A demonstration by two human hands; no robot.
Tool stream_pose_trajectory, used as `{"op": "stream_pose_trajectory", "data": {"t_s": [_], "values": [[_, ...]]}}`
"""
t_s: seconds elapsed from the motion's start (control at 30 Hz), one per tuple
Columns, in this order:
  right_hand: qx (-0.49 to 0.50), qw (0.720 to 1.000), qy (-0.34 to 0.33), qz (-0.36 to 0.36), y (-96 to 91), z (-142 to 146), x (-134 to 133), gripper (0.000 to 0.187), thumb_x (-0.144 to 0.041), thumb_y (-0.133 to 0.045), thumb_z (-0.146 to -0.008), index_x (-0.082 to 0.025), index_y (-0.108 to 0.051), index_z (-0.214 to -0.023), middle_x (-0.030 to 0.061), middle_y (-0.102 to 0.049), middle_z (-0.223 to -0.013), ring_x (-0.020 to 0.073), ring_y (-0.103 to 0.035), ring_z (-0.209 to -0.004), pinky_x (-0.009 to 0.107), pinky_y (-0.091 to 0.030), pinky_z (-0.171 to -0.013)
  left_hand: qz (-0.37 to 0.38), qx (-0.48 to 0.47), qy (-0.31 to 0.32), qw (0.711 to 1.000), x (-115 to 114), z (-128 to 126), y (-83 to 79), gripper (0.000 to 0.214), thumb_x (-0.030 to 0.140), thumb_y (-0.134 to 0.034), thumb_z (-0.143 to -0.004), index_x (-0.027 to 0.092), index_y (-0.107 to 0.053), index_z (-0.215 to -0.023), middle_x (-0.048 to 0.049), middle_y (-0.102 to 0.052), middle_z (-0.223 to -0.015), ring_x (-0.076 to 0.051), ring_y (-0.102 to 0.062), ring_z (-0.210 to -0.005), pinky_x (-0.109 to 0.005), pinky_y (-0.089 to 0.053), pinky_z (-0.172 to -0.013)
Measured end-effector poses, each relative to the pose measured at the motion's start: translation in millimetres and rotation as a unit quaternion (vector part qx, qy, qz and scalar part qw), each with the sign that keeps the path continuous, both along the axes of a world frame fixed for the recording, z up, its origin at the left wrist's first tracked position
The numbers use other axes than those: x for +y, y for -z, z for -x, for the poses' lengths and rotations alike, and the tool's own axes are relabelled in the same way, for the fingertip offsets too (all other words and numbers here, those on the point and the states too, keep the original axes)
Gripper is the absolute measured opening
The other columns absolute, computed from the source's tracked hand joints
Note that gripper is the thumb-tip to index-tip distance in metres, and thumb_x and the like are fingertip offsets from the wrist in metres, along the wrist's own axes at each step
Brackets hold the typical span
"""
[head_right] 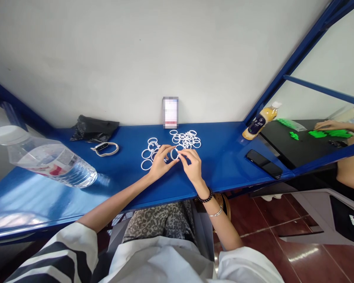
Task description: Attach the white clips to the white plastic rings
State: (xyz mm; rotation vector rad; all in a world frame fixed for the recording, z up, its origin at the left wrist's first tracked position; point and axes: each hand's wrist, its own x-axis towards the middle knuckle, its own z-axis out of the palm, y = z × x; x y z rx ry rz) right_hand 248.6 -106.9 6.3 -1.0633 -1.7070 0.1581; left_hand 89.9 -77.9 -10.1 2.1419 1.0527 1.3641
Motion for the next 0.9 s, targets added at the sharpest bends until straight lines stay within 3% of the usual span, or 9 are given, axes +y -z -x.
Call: {"op": "stream_pose_trajectory", "data": {"t_s": [0.3,0.6,0.73,0.9], "values": [[-0.017,0.999,-0.033,0.014,-2.2,2.4,-2.1,0.018,-0.027,-0.055,-0.092,-0.026,-0.068,-0.105,0.006,-0.07,-0.102,0.0212,-0.064,-0.096,0.036,-0.055,-0.074,0.023,-0.044,0.047,0.998,3.0,0.3,0.2,0.038,0.031,-0.064,-0.087,0.019,-0.057,-0.123,-0.0112,-0.062,-0.116,-0.017,-0.064,-0.092,-0.025,-0.055,-0.065],[0.027,0.998,0.0,0.06,1.9,1.7,2.8,0.024,-0.031,-0.053,-0.093,-0.022,-0.062,-0.114,0.0093,-0.066,-0.113,0.0219,-0.062,-0.103,0.035,-0.054,-0.079,0.123,-0.115,0.066,0.983,1.0,2.0,-7.1,0.046,0.032,-0.069,-0.083,0.02,-0.058,-0.126,-0.0118,-0.065,-0.122,-0.021,-0.067,-0.094,-0.028,-0.058,-0.07],[0.066,0.99,-0.006,0.125,4.8,0.4,4.9,0.026,-0.036,-0.05,-0.094,-0.022,-0.062,-0.112,0.0081,-0.069,-0.104,0.0209,-0.066,-0.095,0.035,-0.054,-0.079,0.106,-0.119,0.083,0.984,1.3,2.0,-7.7,0.046,0.035,-0.07,-0.083,0.022,-0.06,-0.126,-0.0118,-0.063,-0.127,-0.022,-0.065,-0.103,-0.028,-0.058,-0.072],[0.149,0.972,-0.072,0.167,4.5,-0.2,4.3,0.027,-0.04,-0.053,-0.093,-0.022,-0.061,-0.111,0.0038,-0.07,-0.084,0.0193,-0.068,-0.085,0.034,-0.054,-0.082,0.078,-0.104,0.097,0.987,1.3,1.6,-8.1,0.046,0.037,-0.07,-0.083,0.023,-0.061,-0.125,-0.0121,-0.061,-0.124,-0.02,-0.065,-0.098,-0.026,-0.057,-0.068]]}}
